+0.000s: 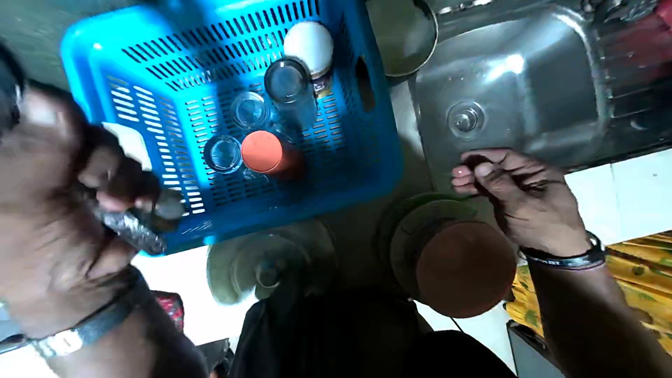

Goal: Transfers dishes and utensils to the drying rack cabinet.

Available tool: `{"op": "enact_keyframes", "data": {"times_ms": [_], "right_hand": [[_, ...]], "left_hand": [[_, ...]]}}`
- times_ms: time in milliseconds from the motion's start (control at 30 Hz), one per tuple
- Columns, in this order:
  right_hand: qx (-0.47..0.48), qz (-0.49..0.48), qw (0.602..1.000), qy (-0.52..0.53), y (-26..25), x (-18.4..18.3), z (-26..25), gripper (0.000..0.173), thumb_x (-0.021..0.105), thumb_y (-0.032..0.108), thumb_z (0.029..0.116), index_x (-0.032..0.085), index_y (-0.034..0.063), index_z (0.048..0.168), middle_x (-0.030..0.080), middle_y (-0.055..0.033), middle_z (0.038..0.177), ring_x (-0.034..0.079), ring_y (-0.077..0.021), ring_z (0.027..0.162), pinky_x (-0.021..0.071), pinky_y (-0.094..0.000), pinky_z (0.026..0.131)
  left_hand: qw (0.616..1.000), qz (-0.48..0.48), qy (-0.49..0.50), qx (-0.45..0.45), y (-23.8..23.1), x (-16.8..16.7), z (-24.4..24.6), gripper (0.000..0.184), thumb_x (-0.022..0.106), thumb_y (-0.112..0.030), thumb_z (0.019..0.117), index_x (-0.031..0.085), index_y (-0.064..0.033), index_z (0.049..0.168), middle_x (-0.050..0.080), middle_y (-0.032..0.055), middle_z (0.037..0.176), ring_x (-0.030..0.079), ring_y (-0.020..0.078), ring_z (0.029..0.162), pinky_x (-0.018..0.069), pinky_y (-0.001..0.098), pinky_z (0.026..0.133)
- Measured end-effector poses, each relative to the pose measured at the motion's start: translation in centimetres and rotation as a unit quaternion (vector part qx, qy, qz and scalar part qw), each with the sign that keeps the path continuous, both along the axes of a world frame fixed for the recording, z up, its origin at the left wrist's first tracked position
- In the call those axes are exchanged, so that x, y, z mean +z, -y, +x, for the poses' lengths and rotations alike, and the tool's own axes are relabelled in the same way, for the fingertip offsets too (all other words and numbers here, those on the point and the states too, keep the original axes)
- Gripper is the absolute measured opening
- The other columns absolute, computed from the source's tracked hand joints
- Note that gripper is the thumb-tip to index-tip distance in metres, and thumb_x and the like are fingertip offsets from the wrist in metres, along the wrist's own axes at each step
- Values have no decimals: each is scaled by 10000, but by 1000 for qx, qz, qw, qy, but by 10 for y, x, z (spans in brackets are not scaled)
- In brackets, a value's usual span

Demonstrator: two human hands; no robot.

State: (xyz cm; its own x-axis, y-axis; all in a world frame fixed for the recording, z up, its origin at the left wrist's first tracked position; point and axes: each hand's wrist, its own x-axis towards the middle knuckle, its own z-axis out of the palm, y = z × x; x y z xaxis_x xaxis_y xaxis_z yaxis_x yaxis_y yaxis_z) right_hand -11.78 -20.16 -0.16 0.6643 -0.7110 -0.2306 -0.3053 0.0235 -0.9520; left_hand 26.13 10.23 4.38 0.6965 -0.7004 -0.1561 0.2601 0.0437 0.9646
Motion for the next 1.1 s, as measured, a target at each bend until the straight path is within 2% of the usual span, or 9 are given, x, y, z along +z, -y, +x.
{"op": "enact_keyframes", "data": {"times_ms": [67, 167, 233, 433, 600, 767, 867, 1000, 1100], "right_hand": [[63, -72, 995, -30, 3, 3, 15, 219, 594, 140, 1019, 693, 87, 1207, 750, -4, 1046, 734, -110, 940, 631, -285, 867], [137, -165, 976, -39, 7, 6, 35, 208, 595, 182, 1023, 716, 100, 1171, 749, 22, 1040, 706, -34, 913, 604, -207, 817], [161, -193, 967, -35, 7, 7, 47, 221, 591, 220, 1023, 723, 111, 1163, 744, 35, 1047, 690, -4, 909, 590, -195, 811], [161, -200, 966, -31, 4, 9, 46, 219, 604, 211, 1011, 728, 104, 1156, 742, 20, 1064, 698, -30, 919, 602, -239, 844], [93, -200, 968, -118, 8, 10, -5, 407, 625, 330, 990, 649, 86, 1314, 705, -71, 1171, 682, -77, 971, 576, -280, 862], [-8, -83, 980, -182, 1, -15, -103, 615, 631, 468, 952, 567, 51, 1400, 664, -114, 1248, 683, -156, 1044, 598, -349, 865], [-47, -16, 983, -175, -17, -28, -142, 678, 632, 521, 940, 517, 77, 1439, 662, -53, 1224, 676, -117, 1022, 604, -318, 818], [7, 53, 992, -112, -35, -40, -142, 796, 712, 571, 886, 493, 46, 1443, 649, -30, 1276, 636, -75, 1128, 561, -293, 959], [39, 80, 992, -92, -28, -55, -147, 919, 778, 570, 822, 439, 39, 1491, 638, -62, 1331, 641, -109, 1172, 567, -317, 991]], "left_hand": [[997, 53, 22, 49, -36, -22, -5, 187, 489, -331, 1094, 628, -214, 1046, 577, -108, 769, 559, 22, 588, 539, 184, 565], [972, 172, 45, 150, -33, -29, -54, 224, 489, -355, 1085, 646, -264, 953, 635, -126, 770, 538, 0, 528, 505, 167, 483], [965, 175, 30, 191, -34, -36, -77, 168, 515, -289, 1076, 640, -231, 981, 660, -90, 793, 565, 21, 544, 524, 177, 498], [949, 188, -27, 251, -26, -35, -83, 77, 570, -149, 1051, 644, -147, 1034, 701, -19, 811, 605, 37, 543, 536, 174, 484], [951, 172, -57, 252, -26, -37, -81, 101, 637, -141, 1018, 629, -118, 1117, 711, 8, 831, 613, 62, 519, 549, 197, 466], [974, 131, -17, 182, -40, -23, -109, 39, 647, -187, 1004, 630, -155, 1017, 635, -21, 774, 540, 59, 517, 518, 209, 483], [989, 121, -42, 68, -41, -11, -156, 57, 659, -211, 965, 684, -179, 925, 664, -26, 693, 598, 80, 518, 564, 246, 510], [973, 180, -11, -147, -25, -37, -211, 236, 658, -215, 1004, 691, -58, 1177, 739, 19, 910, 672, 87, 712, 576, 244, 633], [943, 274, -67, -177, 8, -63, -256, 304, 685, -293, 1001, 638, -60, 1190, 662, 27, 803, 598, 82, 583, 540, 245, 535]]}}
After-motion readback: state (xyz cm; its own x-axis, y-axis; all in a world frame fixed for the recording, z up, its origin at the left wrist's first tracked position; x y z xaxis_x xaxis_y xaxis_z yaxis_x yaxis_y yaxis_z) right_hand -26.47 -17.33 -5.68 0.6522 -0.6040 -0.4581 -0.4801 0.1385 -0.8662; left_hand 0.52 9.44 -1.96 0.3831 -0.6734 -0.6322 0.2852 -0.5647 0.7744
